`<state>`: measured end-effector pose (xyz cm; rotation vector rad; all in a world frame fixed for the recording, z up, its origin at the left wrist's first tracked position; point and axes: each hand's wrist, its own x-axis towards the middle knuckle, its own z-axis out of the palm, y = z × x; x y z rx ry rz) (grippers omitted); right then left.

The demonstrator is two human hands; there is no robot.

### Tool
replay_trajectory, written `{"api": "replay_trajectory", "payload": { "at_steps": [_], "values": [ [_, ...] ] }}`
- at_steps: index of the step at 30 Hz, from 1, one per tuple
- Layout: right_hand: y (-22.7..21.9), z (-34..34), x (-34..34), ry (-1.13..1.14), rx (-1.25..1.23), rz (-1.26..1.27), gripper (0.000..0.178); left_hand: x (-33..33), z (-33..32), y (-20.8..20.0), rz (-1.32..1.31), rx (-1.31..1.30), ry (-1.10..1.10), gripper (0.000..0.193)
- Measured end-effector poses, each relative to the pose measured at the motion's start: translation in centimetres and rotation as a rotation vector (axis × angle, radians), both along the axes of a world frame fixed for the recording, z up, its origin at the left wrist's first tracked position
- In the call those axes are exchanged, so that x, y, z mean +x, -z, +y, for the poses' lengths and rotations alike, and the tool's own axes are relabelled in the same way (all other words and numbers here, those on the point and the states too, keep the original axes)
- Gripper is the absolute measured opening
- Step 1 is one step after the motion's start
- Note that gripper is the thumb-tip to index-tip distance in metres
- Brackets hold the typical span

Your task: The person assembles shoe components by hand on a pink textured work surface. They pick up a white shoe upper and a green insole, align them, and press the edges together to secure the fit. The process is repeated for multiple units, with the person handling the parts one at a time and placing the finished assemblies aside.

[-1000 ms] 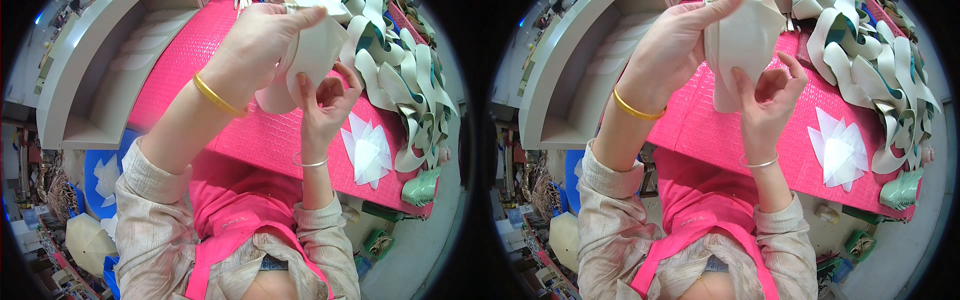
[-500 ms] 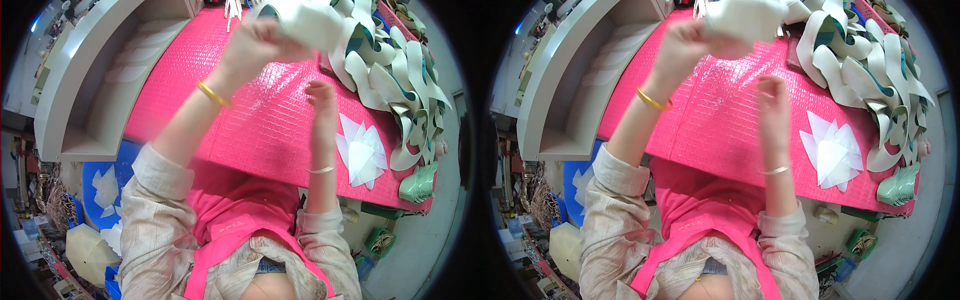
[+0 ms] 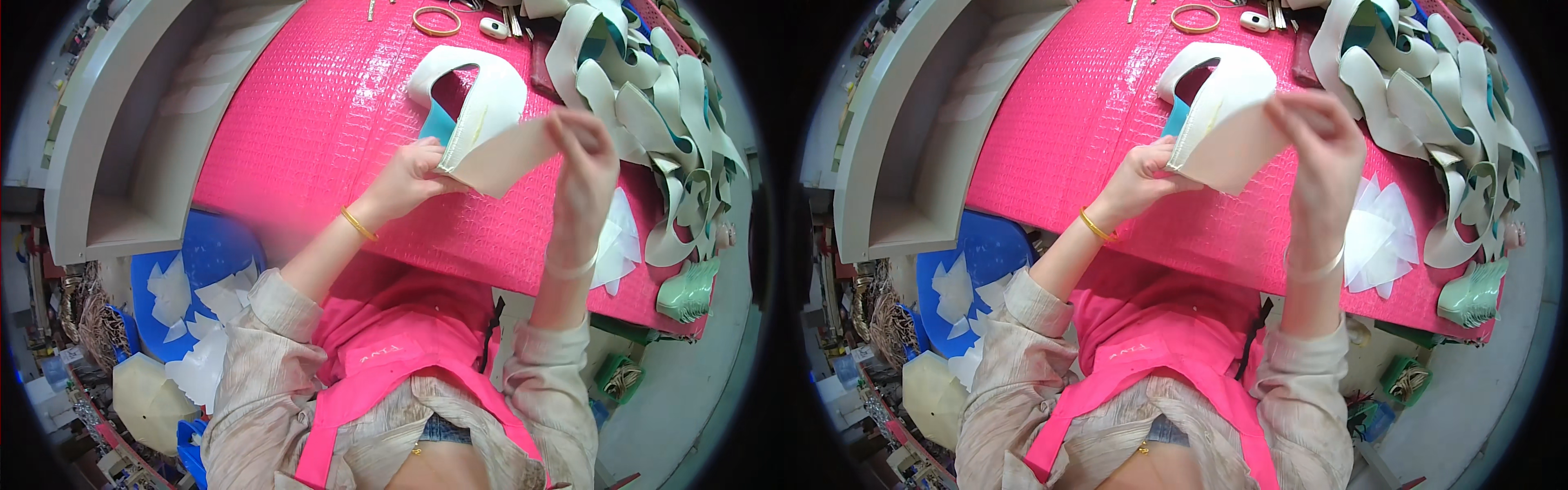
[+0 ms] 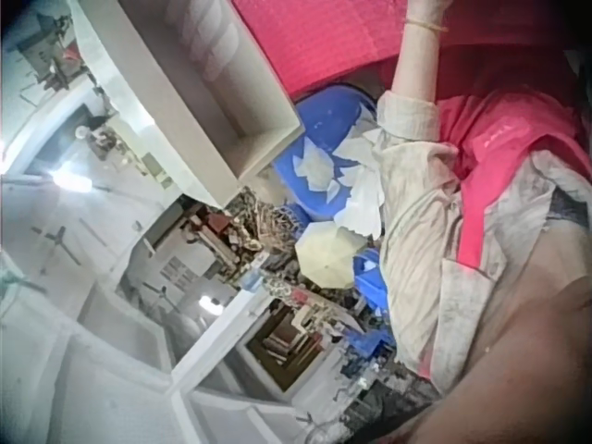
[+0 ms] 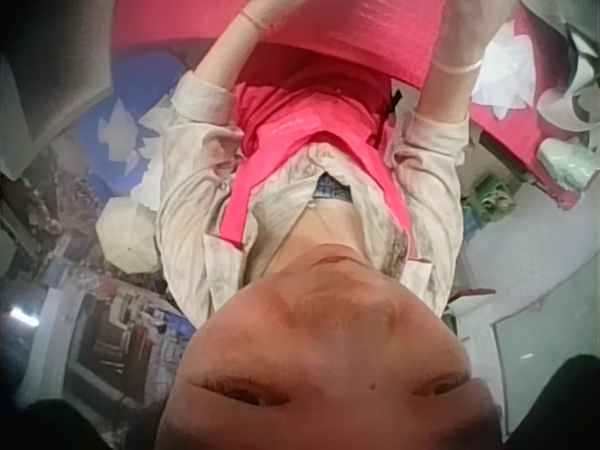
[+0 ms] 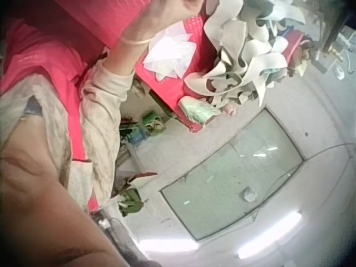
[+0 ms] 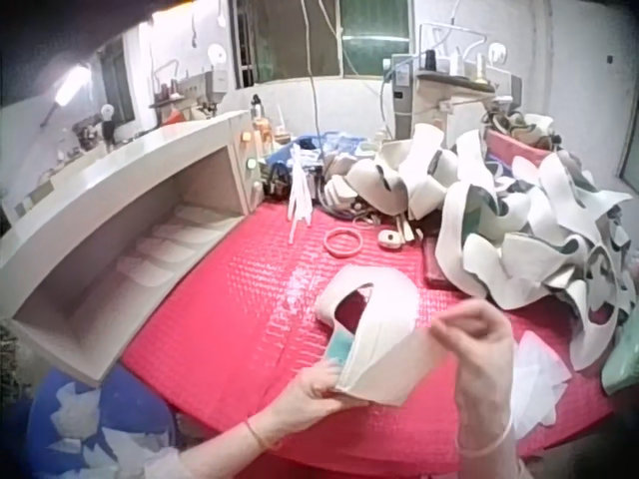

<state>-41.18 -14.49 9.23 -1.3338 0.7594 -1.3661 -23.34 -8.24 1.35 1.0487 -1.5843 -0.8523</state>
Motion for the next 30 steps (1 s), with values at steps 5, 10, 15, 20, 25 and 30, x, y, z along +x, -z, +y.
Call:
{"api": "replay_trajectory", "payload": {
  "at_steps": [5,10,15,20,25,30],
  "values": [
    [2.6,-4.1,2.0,-0.066,0.195,-0.004,0.013,0.5,0.9,-0.9,-0.008,-0.094,0.057,0.014],
    [4.2,-2.7,2.9,-0.077,0.185,0.094,0.012,0.8,2.8,-0.2,0.128,0.087,0.045,0.019],
    [4.3,-0.6,3.5,-0.096,0.091,0.225,0.011,1.4,3.4,-2.6,0.452,0.598,0.094,0.029],
    [5.7,-2.0,4.3,0.266,-0.302,0.521,0.038,-1.3,1.7,-2.3,0.805,0.42,0.049,0.069],
    [6.0,-3.2,1.8,-0.257,0.552,-0.078,0.044,-1.1,3.1,-2.7,0.739,0.344,0.001,0.086],
    [4.0,-0.9,2.7,0.085,0.107,0.163,0.02,-2.0,5.1,-0.8,0.427,0.502,-0.042,0.054]
  ]
}}
